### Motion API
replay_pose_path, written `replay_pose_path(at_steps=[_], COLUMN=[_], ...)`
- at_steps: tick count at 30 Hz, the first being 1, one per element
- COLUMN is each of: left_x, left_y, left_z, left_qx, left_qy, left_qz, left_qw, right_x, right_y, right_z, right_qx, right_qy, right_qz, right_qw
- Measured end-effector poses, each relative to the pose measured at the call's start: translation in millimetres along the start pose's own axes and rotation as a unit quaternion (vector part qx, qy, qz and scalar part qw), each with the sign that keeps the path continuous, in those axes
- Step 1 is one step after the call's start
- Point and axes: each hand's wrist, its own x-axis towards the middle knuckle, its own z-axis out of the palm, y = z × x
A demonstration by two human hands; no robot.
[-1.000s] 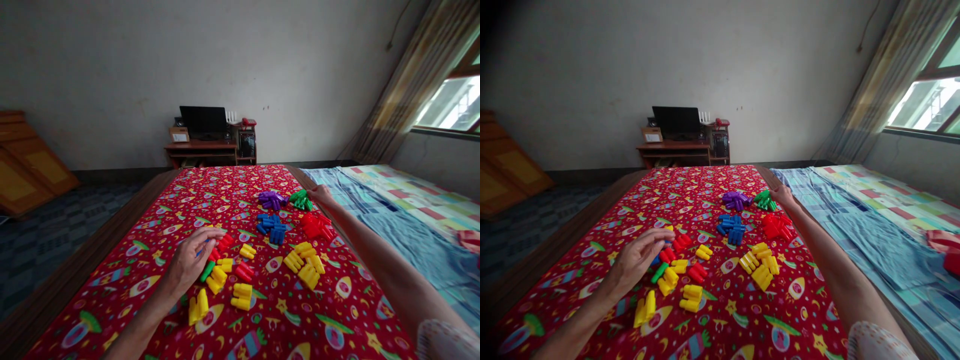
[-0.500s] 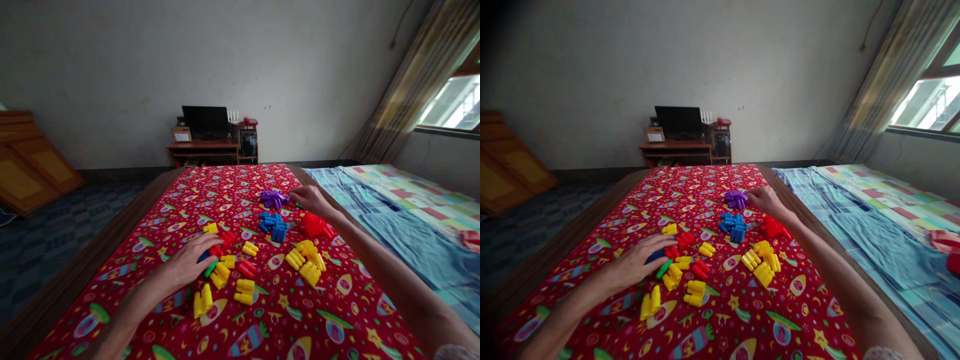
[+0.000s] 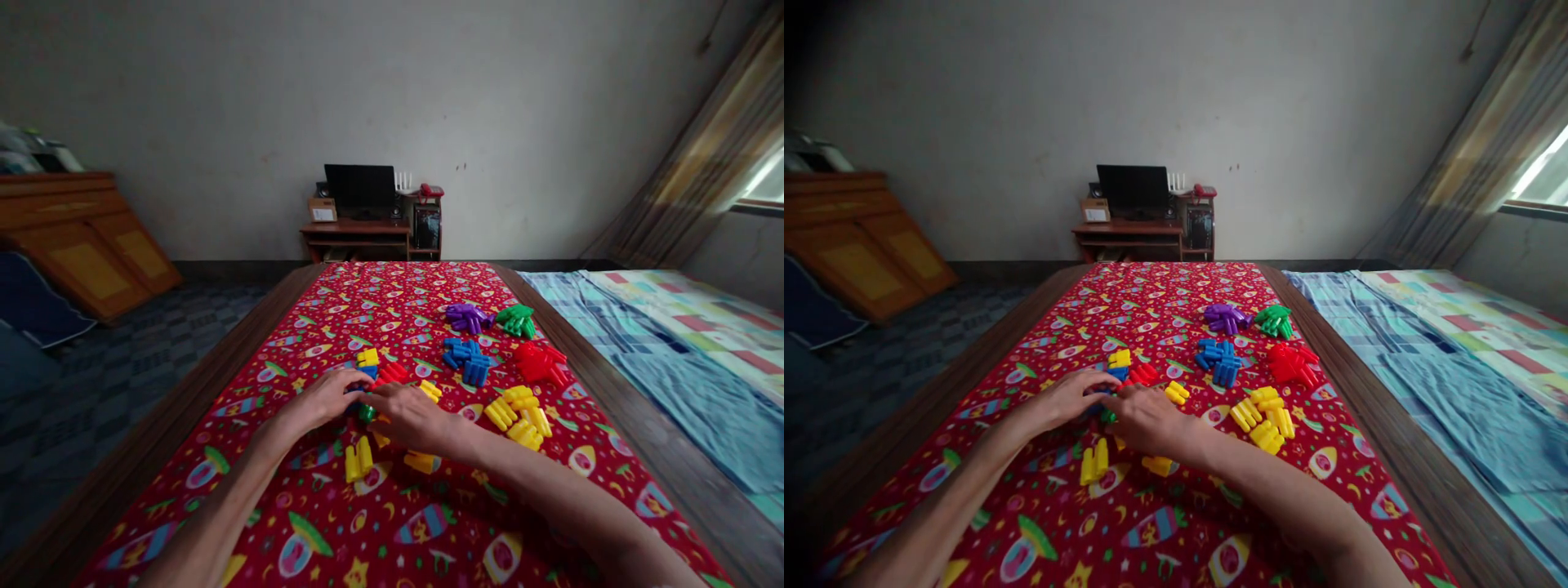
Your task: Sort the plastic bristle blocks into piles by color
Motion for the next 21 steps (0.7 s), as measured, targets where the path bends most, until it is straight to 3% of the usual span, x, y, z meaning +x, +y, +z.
replay_pose_path(at_steps=[5,10,15,19,21], left_x=[0.3,1.3,2.7,4.2,5.2], left_y=[-8.9,-17.4,-19.0,-21.9,-24.6], left_z=[1.4,1.6,2.9,6.0,8.1], left_qx=[0.005,0.001,0.016,0.044,0.051], left_qy=[0.006,-0.014,-0.002,0.011,0.016], left_qz=[-0.006,-0.012,-0.010,0.000,0.007], left_qw=[1.000,1.000,1.000,0.999,0.999], right_x=[15.1,8.7,-28.9,-71.8,-95.7], right_y=[7.7,22.3,64.1,134.4,169.9], right_z=[17.5,2.6,-48.6,-105.0,-129.9], right_qx=[-0.024,0.070,0.095,0.009,-0.020], right_qy=[0.028,0.022,0.137,0.221,0.249], right_qz=[0.023,0.006,0.099,0.220,0.305], right_qw=[0.999,0.997,0.981,0.950,0.919])
